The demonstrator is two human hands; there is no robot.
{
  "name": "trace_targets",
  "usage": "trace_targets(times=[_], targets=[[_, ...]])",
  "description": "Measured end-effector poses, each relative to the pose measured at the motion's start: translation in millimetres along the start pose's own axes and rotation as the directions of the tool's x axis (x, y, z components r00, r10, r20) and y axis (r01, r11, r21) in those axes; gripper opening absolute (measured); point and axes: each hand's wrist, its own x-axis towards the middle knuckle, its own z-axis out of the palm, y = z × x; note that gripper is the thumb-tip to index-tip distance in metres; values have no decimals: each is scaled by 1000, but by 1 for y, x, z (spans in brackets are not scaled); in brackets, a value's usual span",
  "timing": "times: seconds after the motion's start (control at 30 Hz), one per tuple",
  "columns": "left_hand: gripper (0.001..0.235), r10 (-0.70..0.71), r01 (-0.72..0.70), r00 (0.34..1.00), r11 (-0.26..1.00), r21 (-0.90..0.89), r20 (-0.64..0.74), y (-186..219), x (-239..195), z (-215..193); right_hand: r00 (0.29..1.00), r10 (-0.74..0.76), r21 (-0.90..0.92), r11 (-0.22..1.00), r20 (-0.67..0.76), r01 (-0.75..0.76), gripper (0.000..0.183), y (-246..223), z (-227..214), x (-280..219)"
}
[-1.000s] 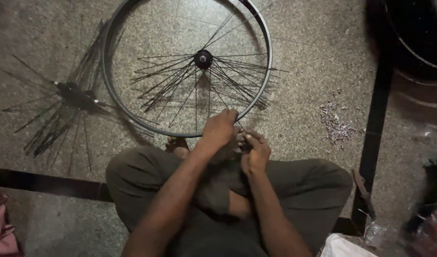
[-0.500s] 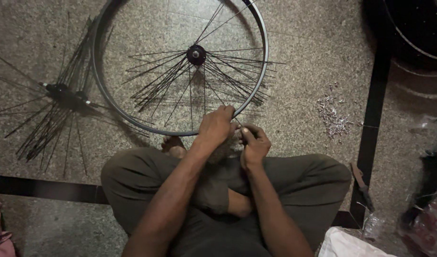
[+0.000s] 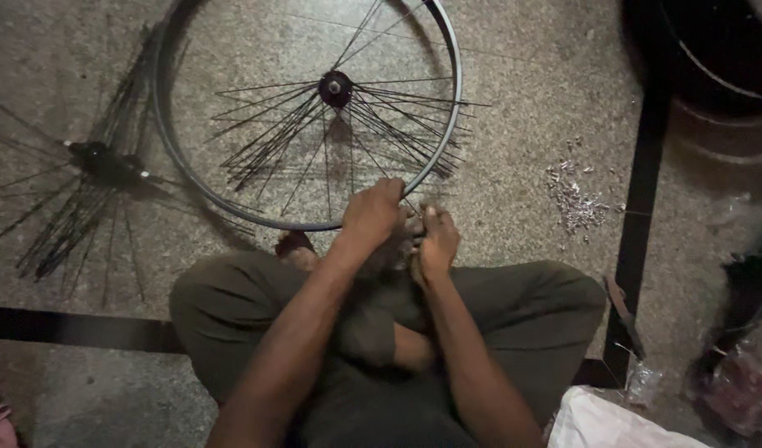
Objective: The person assembles a bicycle wheel by inserting spokes into the hub and rim, then securing them with nipples. They work methodically around the wheel, tightening each spoke by hand.
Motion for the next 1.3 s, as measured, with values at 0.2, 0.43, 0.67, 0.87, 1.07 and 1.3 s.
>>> trace_targets(times=[0.2,0.43,0.67,0.87,1.07,1.3], targets=[[33,18,-18,999,999,26,30,-1,-2,-6,993,-116,61,991,-4,116,26,-1,6,0],[38,47,-46,999,999,22,-16,-3,-7,-4,992,-104,-23,994,75,106,24,12,-4,3],[35,62,-63,998,997,-44,-12,-1,-9,-15,998,-9,143,990,68,-1,30,19,-1,-6],[33,44,-42,997,999,-21,56,10,-20,-25,981,-89,172,983,175,58,27,22,-1,-5],[35,104,-102,993,994,-34,58,19,-34,-38,991,-32,67,997,128,24,35,36,-15,-6],[37,41,-44,971,999,8,237,31,-53,-49,982,-122,20,993,144,120,24,58,-17,9]])
